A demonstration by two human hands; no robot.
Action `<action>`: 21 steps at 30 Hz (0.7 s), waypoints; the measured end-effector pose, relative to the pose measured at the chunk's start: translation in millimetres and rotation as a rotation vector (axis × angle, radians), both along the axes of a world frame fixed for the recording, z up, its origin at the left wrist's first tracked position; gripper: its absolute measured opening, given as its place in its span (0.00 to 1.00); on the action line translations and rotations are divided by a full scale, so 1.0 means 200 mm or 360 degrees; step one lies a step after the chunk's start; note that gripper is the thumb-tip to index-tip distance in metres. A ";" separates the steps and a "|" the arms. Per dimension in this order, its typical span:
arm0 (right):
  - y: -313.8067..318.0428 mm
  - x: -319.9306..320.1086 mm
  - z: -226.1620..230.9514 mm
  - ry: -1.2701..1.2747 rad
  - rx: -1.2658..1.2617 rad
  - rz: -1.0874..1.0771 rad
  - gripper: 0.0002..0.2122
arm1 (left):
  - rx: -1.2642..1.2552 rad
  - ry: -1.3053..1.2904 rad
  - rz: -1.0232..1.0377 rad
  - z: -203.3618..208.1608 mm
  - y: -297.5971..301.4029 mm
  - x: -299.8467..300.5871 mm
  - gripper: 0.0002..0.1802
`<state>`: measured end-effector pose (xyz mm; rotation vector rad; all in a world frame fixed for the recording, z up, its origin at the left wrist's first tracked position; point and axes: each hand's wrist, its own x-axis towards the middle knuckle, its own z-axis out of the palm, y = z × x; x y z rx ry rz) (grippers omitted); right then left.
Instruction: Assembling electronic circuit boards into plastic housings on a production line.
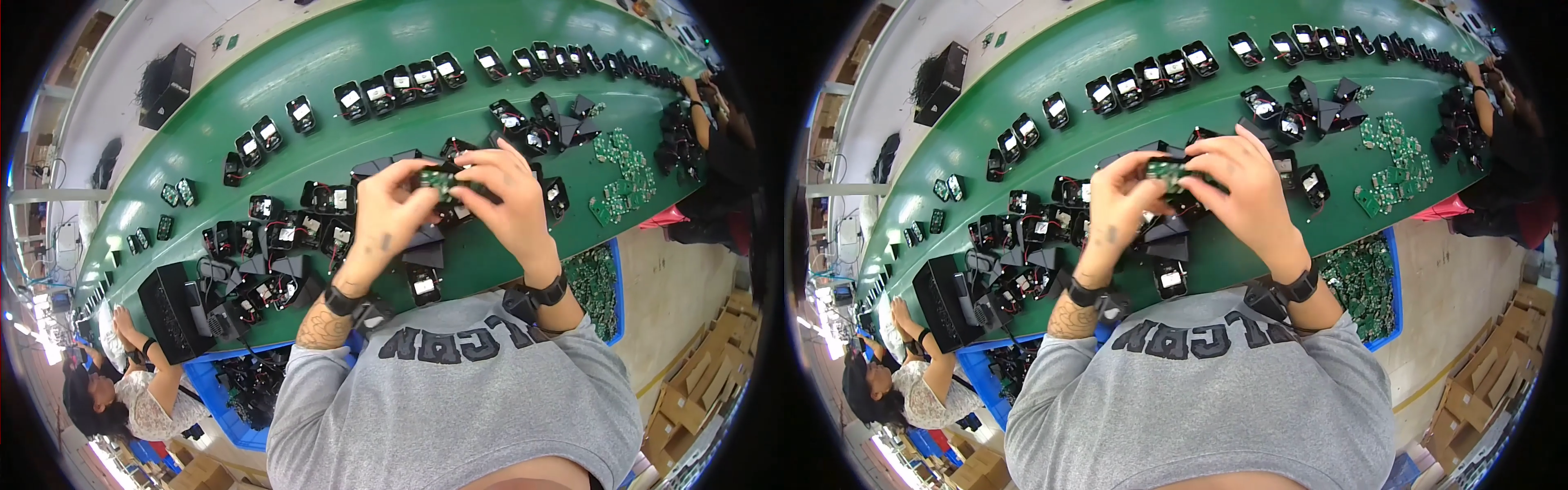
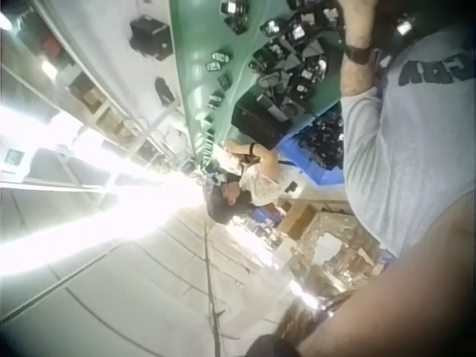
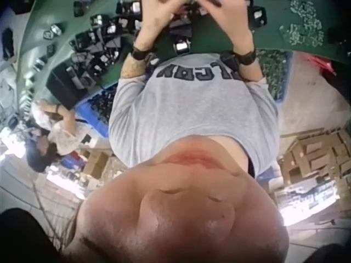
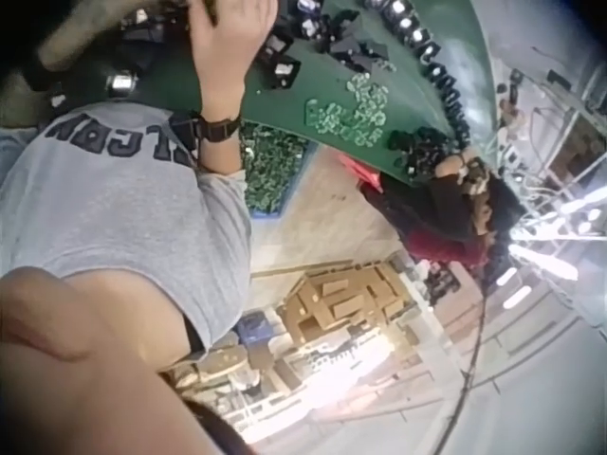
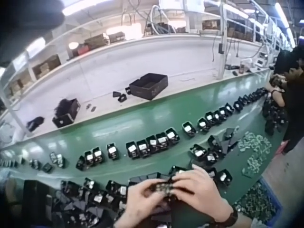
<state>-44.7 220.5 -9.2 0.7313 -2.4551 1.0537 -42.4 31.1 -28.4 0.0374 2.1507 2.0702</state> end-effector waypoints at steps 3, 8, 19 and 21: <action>0.07 0.02 0.05 0.0356 0.0012 0.0368 0.10 | 0.0237 -0.0552 -0.0338 0.06 -0.13 -0.08 0.11; 0.06 0.04 0.10 0.0439 0.0206 0.0492 0.13 | 0.0305 -0.0684 -0.0577 0.04 -0.15 -0.09 0.13; 0.02 0.01 -0.04 -0.0258 -0.0300 0.0036 0.05 | -0.0415 0.0531 -0.0057 0.10 -0.02 0.02 0.18; 0.03 0.01 -0.11 -0.0878 -0.0866 0.0051 0.06 | -0.0732 0.0958 0.0071 0.12 0.03 0.05 0.22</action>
